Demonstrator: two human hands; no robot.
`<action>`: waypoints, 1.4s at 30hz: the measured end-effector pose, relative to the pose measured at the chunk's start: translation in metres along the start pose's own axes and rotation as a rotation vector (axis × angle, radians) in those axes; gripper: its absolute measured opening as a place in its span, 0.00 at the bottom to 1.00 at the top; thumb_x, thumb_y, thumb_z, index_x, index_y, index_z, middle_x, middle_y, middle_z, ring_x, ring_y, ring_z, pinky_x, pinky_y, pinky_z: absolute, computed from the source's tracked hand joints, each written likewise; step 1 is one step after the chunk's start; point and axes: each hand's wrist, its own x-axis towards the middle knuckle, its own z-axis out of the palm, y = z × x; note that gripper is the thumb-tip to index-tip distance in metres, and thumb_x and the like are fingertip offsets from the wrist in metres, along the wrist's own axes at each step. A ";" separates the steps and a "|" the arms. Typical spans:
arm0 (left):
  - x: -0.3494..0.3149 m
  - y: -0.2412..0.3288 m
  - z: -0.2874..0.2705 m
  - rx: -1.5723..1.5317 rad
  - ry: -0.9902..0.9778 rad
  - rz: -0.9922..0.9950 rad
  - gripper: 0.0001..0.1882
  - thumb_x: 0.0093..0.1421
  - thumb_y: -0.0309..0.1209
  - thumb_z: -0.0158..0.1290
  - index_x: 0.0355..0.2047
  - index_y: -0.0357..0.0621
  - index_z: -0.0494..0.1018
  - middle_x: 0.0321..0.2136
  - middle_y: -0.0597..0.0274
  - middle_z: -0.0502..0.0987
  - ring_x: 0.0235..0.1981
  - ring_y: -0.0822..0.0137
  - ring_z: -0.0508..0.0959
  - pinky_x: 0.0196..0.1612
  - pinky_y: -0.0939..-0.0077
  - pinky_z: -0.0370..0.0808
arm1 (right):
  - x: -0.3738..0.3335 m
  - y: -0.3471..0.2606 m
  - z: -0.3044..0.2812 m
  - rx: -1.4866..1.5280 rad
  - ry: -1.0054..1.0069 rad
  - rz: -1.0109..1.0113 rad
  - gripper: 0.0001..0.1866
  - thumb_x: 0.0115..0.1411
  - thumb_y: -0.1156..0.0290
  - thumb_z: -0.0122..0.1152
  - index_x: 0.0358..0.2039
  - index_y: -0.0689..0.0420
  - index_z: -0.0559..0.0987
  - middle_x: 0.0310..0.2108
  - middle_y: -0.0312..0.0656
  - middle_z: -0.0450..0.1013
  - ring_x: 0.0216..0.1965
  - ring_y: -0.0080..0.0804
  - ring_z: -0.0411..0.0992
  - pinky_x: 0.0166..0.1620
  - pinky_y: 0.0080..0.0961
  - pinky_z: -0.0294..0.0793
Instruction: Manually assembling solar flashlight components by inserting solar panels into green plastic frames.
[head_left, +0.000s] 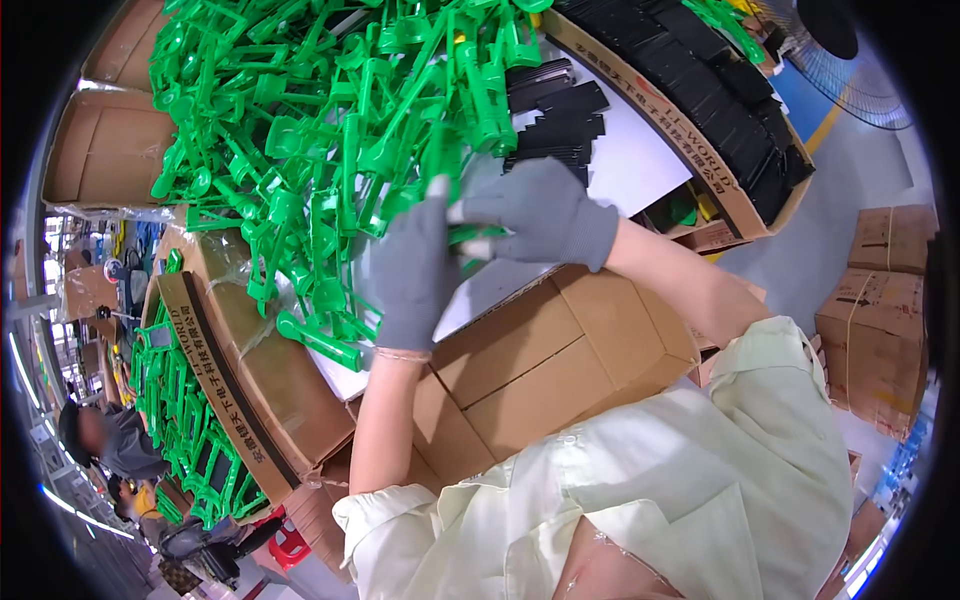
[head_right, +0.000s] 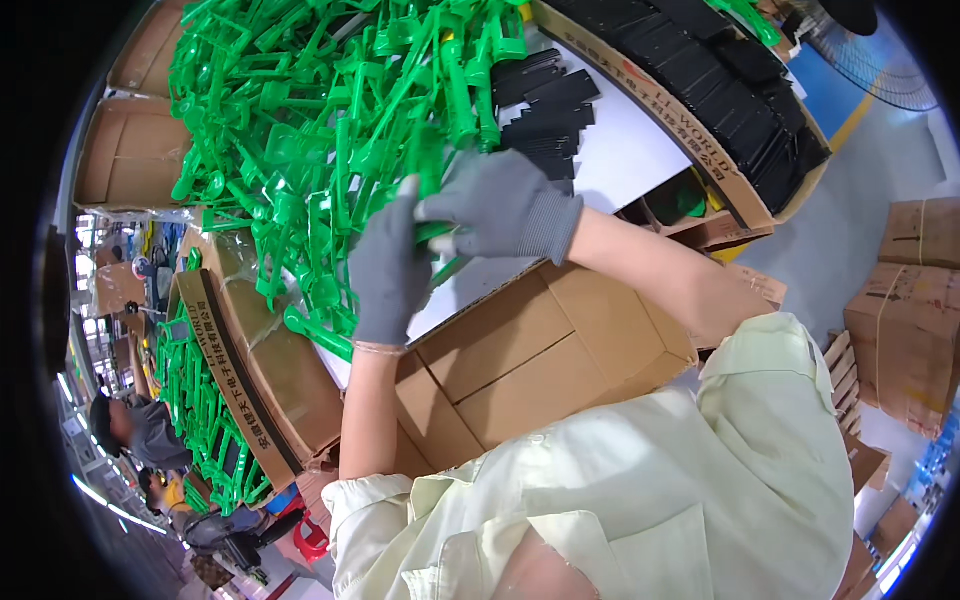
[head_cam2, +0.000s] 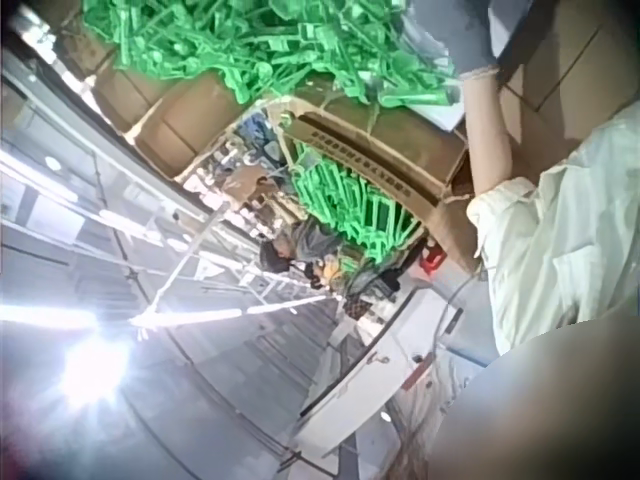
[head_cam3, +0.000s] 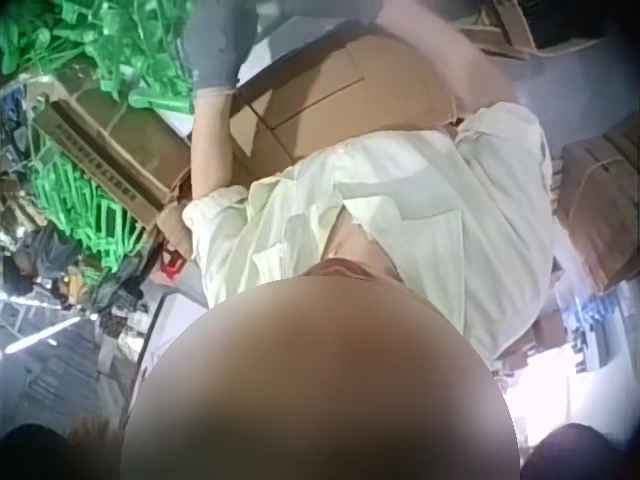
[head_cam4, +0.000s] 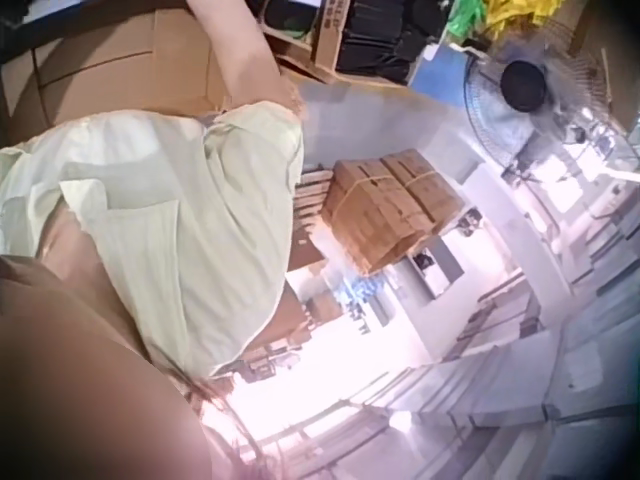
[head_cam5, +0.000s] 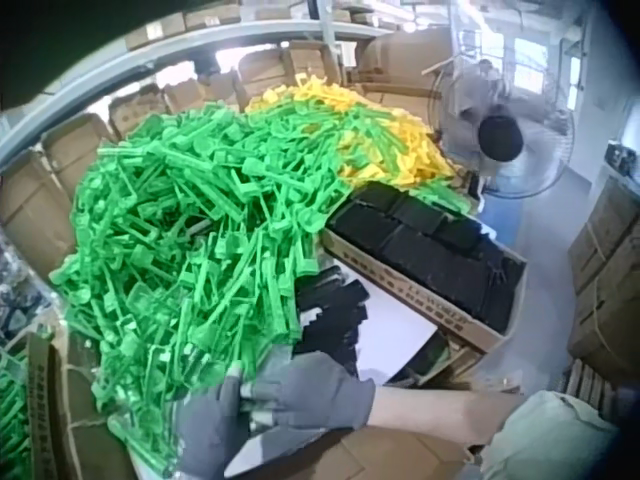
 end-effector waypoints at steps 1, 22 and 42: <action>-0.005 -0.018 0.006 0.071 0.008 0.017 0.36 0.41 0.24 0.57 0.55 0.48 0.63 0.33 0.57 0.72 0.35 0.56 0.73 0.33 0.63 0.73 | -0.006 -0.003 0.002 0.208 0.054 0.076 0.15 0.51 0.58 0.63 0.39 0.47 0.79 0.27 0.34 0.76 0.26 0.33 0.75 0.28 0.26 0.72; -0.091 -0.082 -0.068 -1.279 0.455 -0.883 0.15 0.62 0.31 0.50 0.48 0.39 0.68 0.39 0.58 0.76 0.31 0.71 0.77 0.28 0.89 0.72 | -0.059 0.030 0.002 -0.496 -0.324 0.608 0.17 0.42 0.60 0.68 0.31 0.49 0.74 0.33 0.36 0.68 0.36 0.33 0.71 0.37 0.32 0.70; -0.067 -0.091 -0.106 -0.784 0.800 -0.450 0.14 0.59 0.22 0.50 0.46 0.33 0.66 0.38 0.53 0.75 0.33 0.66 0.78 0.29 0.83 0.77 | -0.008 0.008 -0.013 -0.072 -0.177 0.680 0.11 0.49 0.67 0.63 0.33 0.56 0.75 0.22 0.41 0.73 0.24 0.37 0.73 0.29 0.31 0.72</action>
